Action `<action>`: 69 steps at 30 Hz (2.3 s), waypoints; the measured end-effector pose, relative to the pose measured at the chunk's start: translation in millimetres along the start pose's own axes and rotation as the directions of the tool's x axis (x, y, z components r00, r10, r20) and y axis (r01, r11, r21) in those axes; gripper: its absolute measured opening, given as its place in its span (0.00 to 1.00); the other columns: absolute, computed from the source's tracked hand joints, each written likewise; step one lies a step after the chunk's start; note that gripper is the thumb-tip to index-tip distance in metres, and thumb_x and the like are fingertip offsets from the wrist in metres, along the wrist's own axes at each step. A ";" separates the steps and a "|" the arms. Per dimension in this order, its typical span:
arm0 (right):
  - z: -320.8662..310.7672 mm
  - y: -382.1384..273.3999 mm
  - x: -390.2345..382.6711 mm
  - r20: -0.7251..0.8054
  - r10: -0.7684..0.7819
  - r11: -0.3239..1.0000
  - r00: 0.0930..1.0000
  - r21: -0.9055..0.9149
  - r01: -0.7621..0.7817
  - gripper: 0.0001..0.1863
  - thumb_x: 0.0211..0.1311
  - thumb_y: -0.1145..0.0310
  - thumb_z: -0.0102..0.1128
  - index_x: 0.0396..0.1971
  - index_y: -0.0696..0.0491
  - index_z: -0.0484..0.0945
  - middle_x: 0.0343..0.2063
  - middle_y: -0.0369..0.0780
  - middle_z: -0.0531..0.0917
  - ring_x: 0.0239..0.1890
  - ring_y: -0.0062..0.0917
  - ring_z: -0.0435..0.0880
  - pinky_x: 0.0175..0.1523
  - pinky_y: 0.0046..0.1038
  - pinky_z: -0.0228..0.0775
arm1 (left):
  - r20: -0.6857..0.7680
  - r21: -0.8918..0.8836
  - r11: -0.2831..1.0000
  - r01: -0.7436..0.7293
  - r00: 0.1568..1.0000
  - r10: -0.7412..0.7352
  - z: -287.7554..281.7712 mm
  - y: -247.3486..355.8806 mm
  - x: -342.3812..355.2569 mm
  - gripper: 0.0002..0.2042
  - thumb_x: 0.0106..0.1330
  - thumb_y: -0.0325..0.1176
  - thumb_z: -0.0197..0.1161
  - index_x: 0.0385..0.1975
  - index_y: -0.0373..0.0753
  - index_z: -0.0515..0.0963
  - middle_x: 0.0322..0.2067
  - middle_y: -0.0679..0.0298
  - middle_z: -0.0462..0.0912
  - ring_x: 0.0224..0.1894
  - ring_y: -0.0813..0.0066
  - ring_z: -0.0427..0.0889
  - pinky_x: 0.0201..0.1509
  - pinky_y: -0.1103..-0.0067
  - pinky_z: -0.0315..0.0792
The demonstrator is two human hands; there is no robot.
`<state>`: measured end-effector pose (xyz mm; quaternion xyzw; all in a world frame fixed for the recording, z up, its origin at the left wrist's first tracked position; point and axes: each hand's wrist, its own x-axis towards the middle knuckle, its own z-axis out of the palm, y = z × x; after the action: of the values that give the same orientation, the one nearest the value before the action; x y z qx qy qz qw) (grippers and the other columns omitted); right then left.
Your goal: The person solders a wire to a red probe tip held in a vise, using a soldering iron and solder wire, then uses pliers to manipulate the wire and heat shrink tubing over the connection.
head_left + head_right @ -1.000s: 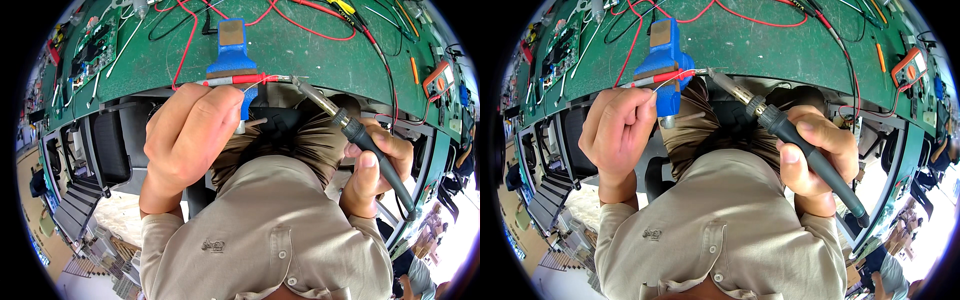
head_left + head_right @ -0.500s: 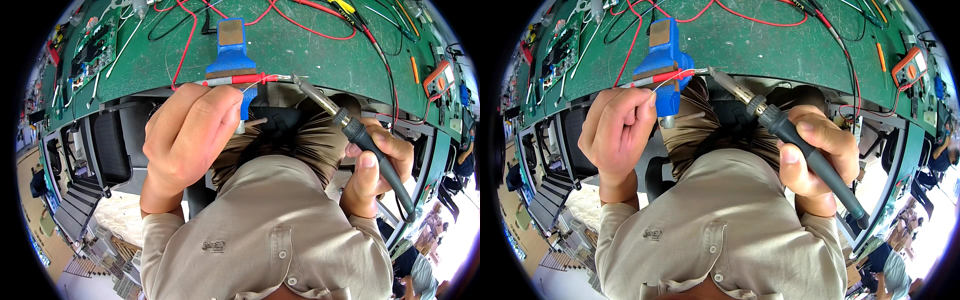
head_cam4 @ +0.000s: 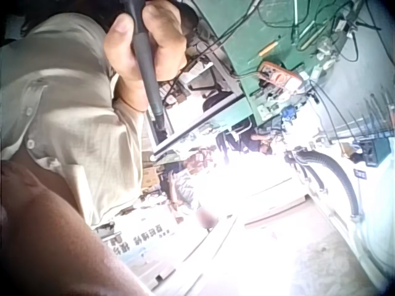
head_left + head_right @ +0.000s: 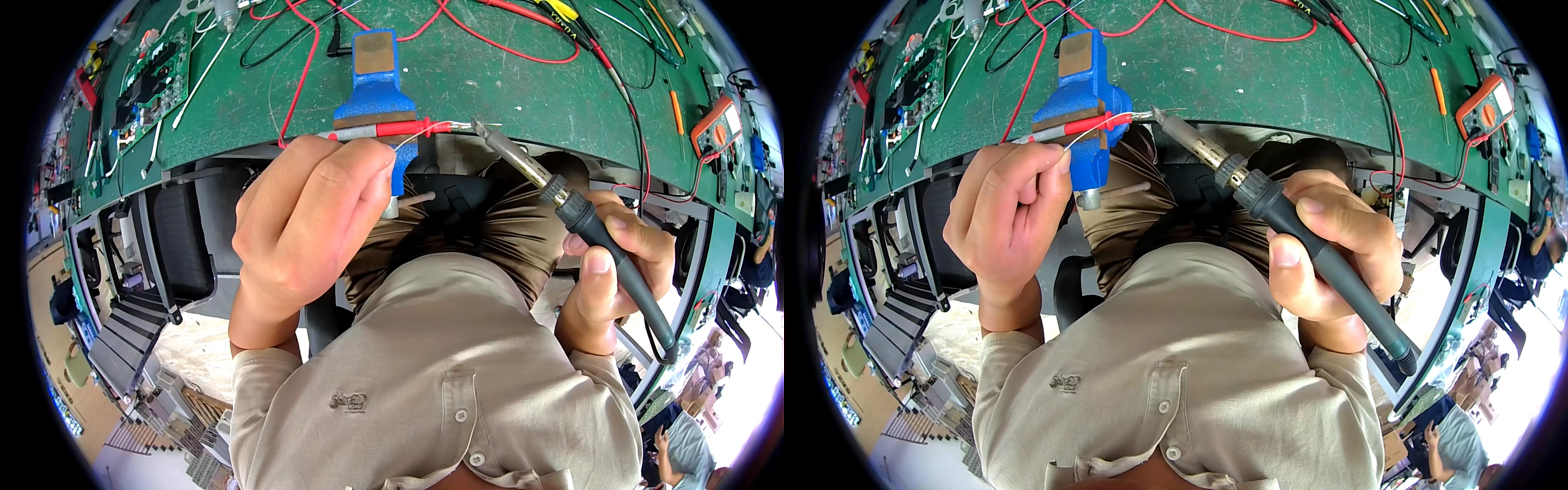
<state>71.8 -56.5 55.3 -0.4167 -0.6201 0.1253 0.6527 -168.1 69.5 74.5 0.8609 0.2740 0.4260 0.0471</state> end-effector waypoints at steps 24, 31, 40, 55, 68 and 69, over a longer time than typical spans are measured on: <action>-4.1 -4.2 3.0 0.027 0.016 0.998 1.000 -0.054 -0.014 0.15 0.60 0.73 0.66 0.40 0.63 0.71 0.17 0.40 0.77 0.18 0.25 0.76 0.33 0.37 0.77 | 0.000 -0.017 1.000 0.008 1.000 -0.008 0.0 -1.5 -1.4 0.14 0.43 0.17 0.72 0.31 0.39 0.82 0.22 0.65 0.74 0.21 0.72 0.75 0.22 0.78 0.70; -2.7 -4.8 3.7 0.008 0.024 0.998 1.000 -0.064 -0.024 0.15 0.60 0.72 0.66 0.39 0.62 0.71 0.16 0.39 0.77 0.19 0.25 0.76 0.33 0.37 0.77 | 0.009 -0.013 1.000 0.010 1.000 -0.010 -0.6 -1.8 -2.6 0.14 0.43 0.17 0.72 0.31 0.39 0.82 0.24 0.65 0.75 0.23 0.72 0.77 0.23 0.77 0.71; -1.9 -6.1 5.9 0.022 0.007 0.996 1.000 -0.089 -0.005 0.15 0.60 0.71 0.66 0.40 0.62 0.71 0.17 0.40 0.78 0.19 0.24 0.76 0.34 0.38 0.78 | -0.003 0.004 1.000 0.009 1.000 -0.009 0.1 -2.9 -5.0 0.15 0.41 0.17 0.73 0.31 0.40 0.82 0.26 0.64 0.76 0.23 0.71 0.77 0.23 0.77 0.72; -2.6 -9.0 3.4 0.004 0.027 0.992 1.000 -0.122 -0.027 0.16 0.61 0.69 0.67 0.38 0.62 0.71 0.17 0.40 0.78 0.19 0.25 0.76 0.34 0.38 0.79 | -0.004 -0.012 1.000 -0.013 1.000 0.013 1.3 -2.6 -2.6 0.15 0.41 0.17 0.72 0.31 0.39 0.82 0.25 0.64 0.76 0.23 0.71 0.77 0.23 0.76 0.72; -2.0 -10.5 4.4 0.018 0.047 0.992 0.999 -0.117 -0.045 0.16 0.60 0.69 0.68 0.38 0.61 0.71 0.17 0.41 0.78 0.20 0.26 0.76 0.35 0.39 0.78 | -0.019 -0.019 1.000 -0.005 1.000 0.005 2.1 -3.6 -3.5 0.15 0.41 0.16 0.72 0.31 0.38 0.82 0.25 0.63 0.76 0.22 0.70 0.77 0.22 0.77 0.72; -2.6 -9.5 3.4 0.013 0.046 0.992 0.999 -0.117 -0.044 0.16 0.60 0.69 0.68 0.38 0.61 0.71 0.17 0.41 0.78 0.20 0.26 0.76 0.35 0.39 0.78 | -0.013 -0.027 1.000 -0.008 1.000 0.008 2.1 -3.8 -3.2 0.15 0.41 0.16 0.72 0.31 0.38 0.82 0.25 0.63 0.76 0.22 0.70 0.77 0.22 0.77 0.71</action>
<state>71.4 -61.2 64.7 -0.4670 -0.6220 0.1067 0.6194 -169.8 71.5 69.7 0.8585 0.2650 0.4355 0.0552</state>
